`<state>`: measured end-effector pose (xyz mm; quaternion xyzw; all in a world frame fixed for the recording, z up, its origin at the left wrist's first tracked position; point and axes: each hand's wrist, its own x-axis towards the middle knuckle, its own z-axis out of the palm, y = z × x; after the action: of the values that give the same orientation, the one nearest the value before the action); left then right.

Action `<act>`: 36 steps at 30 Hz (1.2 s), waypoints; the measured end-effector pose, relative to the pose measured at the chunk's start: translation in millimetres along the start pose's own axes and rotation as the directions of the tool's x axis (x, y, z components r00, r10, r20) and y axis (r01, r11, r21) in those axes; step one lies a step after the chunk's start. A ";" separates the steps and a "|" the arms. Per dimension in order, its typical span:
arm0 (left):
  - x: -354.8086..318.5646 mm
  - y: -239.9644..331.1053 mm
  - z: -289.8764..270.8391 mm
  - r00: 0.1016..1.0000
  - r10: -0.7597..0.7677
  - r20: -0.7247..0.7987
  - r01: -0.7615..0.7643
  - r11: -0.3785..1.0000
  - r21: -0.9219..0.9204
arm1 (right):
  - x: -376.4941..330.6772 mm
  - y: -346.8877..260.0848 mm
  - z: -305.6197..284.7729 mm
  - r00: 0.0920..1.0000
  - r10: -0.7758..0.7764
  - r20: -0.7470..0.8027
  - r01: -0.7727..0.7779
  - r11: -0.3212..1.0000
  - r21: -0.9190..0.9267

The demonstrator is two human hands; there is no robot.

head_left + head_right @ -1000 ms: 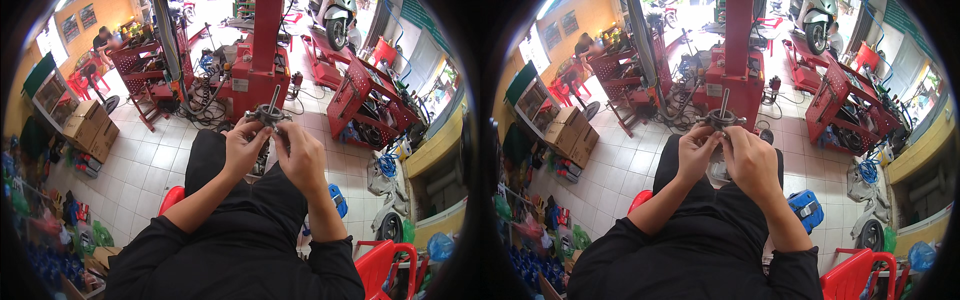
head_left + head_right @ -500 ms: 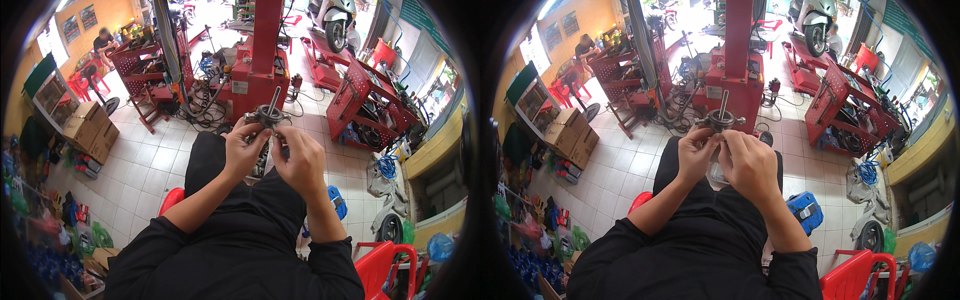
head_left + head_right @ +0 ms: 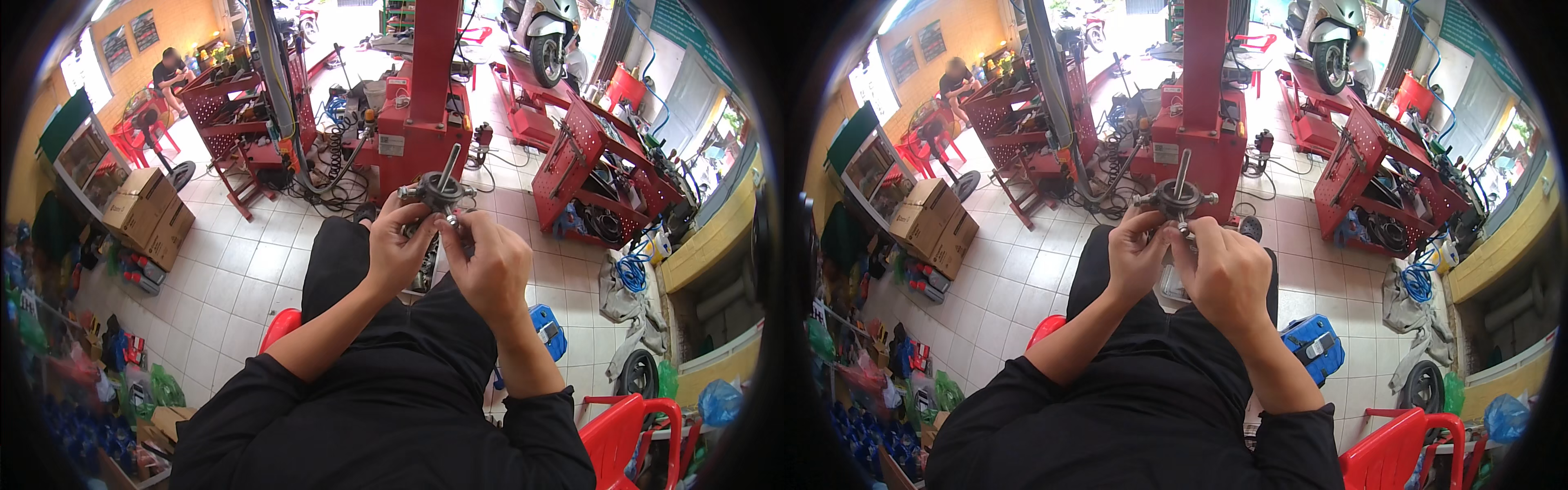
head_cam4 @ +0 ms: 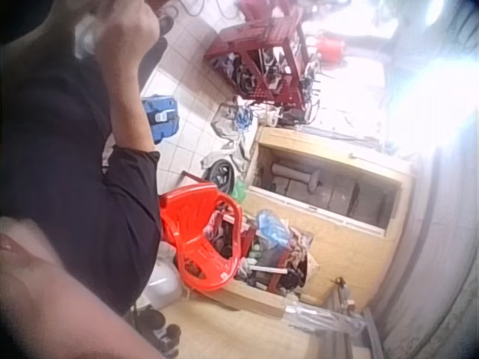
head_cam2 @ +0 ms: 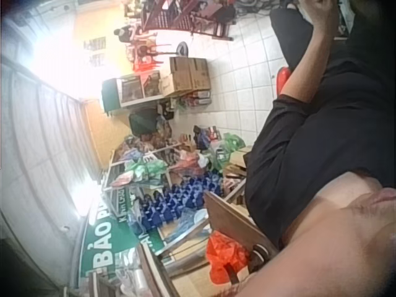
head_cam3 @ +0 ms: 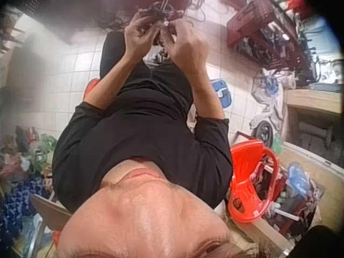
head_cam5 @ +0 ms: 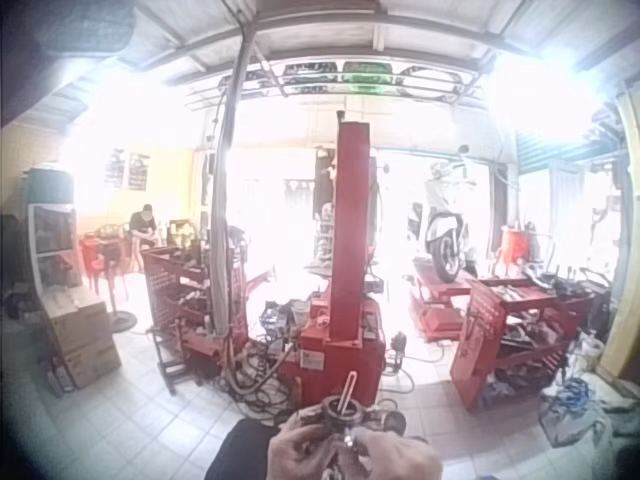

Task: The person sits on a stool in a workshop and assembles a mechanical component, likely a brake caliper, by hand. They insert a metal rod into the housing, attach a small metal clip, and manipulate various parts of the assembly while holding it in their lap.

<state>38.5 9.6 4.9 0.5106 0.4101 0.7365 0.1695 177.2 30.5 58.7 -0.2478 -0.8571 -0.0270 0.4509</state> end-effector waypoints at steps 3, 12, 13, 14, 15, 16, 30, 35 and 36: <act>-0.8 2.0 -1.0 1.000 0.013 0.016 -0.014 0.999 0.036 | 2.2 -3.1 -3.5 0.998 0.049 -0.025 -0.049 0.999 0.001; -0.2 -0.4 -3.5 1.000 0.013 0.015 -0.013 0.999 0.045 | -0.4 0.6 0.2 0.999 0.020 -0.026 -0.020 1.000 -0.005; -0.6 -1.0 -3.6 1.000 0.011 0.013 -0.012 0.999 0.037 | -0.5 -0.1 -2.0 0.999 0.050 0.001 -0.050 0.998 -0.039; -0.9 -1.8 -3.5 1.000 0.009 0.011 -0.010 1.000 0.029 | 2.6 -2.5 -3.2 0.999 0.030 -0.034 -0.029 1.000 0.009; -1.1 -2.2 -3.4 1.000 0.008 0.009 -0.008 1.000 0.020 | 7.5 -6.2 -3.8 0.998 0.010 -0.070 -0.006 0.998 0.056; -0.8 -1.0 -2.9 1.000 0.012 0.011 -0.012 1.000 0.018 | 10.1 -8.1 -4.3 0.994 -0.006 -0.106 0.017 0.995 0.101; -0.2 -3.9 -5.0 0.999 0.038 0.008 -0.039 0.999 0.034 | 2.3 -4.5 -5.0 1.000 -0.014 -0.014 0.013 0.997 -0.081; -1.7 -6.8 -5.7 0.999 0.039 0.005 -0.039 0.998 0.055 | 6.3 -10.4 -8.6 0.999 0.026 -0.031 -0.026 1.000 0.002; -1.7 -6.4 -5.7 0.999 0.044 0.009 -0.045 0.997 0.055 | 4.8 -8.3 -5.5 1.000 0.018 -0.024 -0.018 1.000 -0.003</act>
<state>33.1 9.9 -2.0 0.5271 0.4183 0.7263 0.1405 175.4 23.7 67.2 -0.2557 -0.8493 -0.0274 0.4610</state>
